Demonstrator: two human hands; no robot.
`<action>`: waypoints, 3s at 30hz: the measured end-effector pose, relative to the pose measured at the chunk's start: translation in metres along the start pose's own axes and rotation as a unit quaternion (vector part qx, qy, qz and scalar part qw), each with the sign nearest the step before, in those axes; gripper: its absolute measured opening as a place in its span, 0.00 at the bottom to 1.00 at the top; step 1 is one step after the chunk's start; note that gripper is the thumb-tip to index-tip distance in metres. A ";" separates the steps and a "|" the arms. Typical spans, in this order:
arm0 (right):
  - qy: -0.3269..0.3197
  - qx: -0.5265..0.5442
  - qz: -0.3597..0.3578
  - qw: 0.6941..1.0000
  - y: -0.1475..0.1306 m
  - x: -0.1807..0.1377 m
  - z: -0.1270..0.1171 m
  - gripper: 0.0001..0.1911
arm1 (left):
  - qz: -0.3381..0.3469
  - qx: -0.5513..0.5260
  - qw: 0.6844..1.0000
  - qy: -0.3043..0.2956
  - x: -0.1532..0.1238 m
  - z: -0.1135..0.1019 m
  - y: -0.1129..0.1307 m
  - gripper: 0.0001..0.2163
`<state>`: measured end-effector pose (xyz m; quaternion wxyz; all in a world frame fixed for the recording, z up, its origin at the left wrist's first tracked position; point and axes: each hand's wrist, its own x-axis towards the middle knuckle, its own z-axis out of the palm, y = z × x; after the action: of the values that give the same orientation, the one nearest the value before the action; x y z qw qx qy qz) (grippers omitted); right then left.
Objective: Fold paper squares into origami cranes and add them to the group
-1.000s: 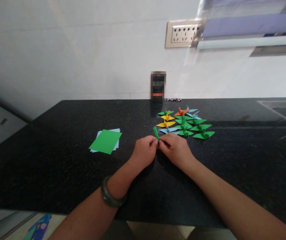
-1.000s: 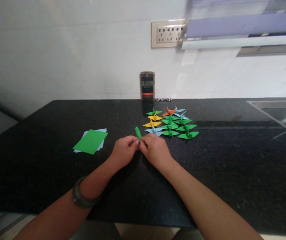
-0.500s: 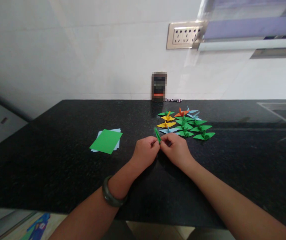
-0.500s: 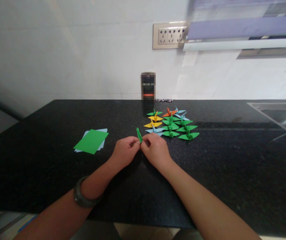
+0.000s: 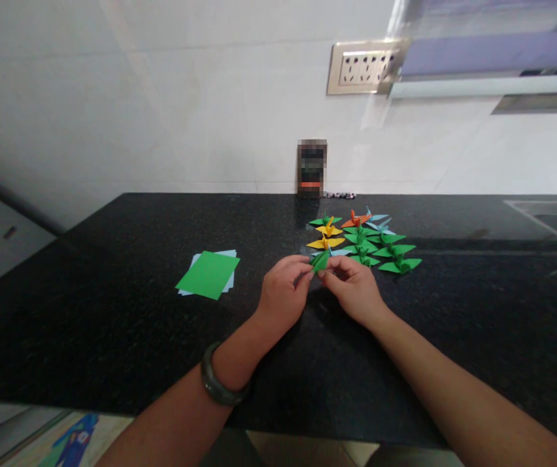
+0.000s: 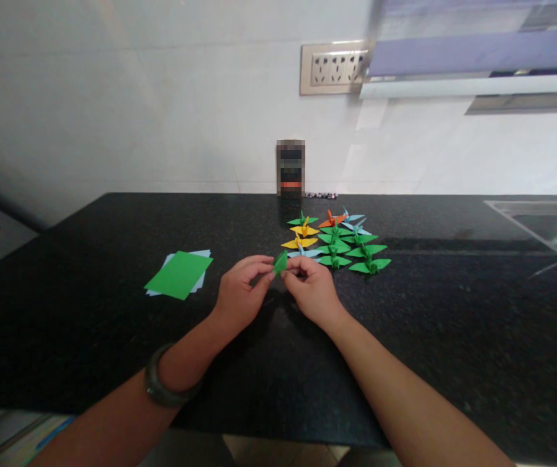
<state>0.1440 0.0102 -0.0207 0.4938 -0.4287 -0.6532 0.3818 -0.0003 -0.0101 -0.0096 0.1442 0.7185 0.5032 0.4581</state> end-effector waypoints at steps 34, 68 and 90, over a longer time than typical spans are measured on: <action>-0.031 0.109 0.078 0.991 -0.002 -0.001 -0.002 0.08 | -0.230 -0.271 0.935 -0.009 0.003 0.008 -0.005 0.08; -0.006 0.004 0.045 0.999 -0.012 -0.005 -0.001 0.06 | -0.346 -0.375 0.859 -0.040 0.004 0.008 0.000 0.12; -0.043 -0.151 0.034 0.987 -0.010 -0.002 -0.009 0.09 | -0.337 -0.350 0.871 -0.071 0.003 0.006 0.003 0.14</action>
<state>0.1513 0.0051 -0.0100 0.3815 -0.5031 -0.7093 0.3135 0.0068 -0.0074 -0.0093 0.5674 0.4381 0.5100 0.4755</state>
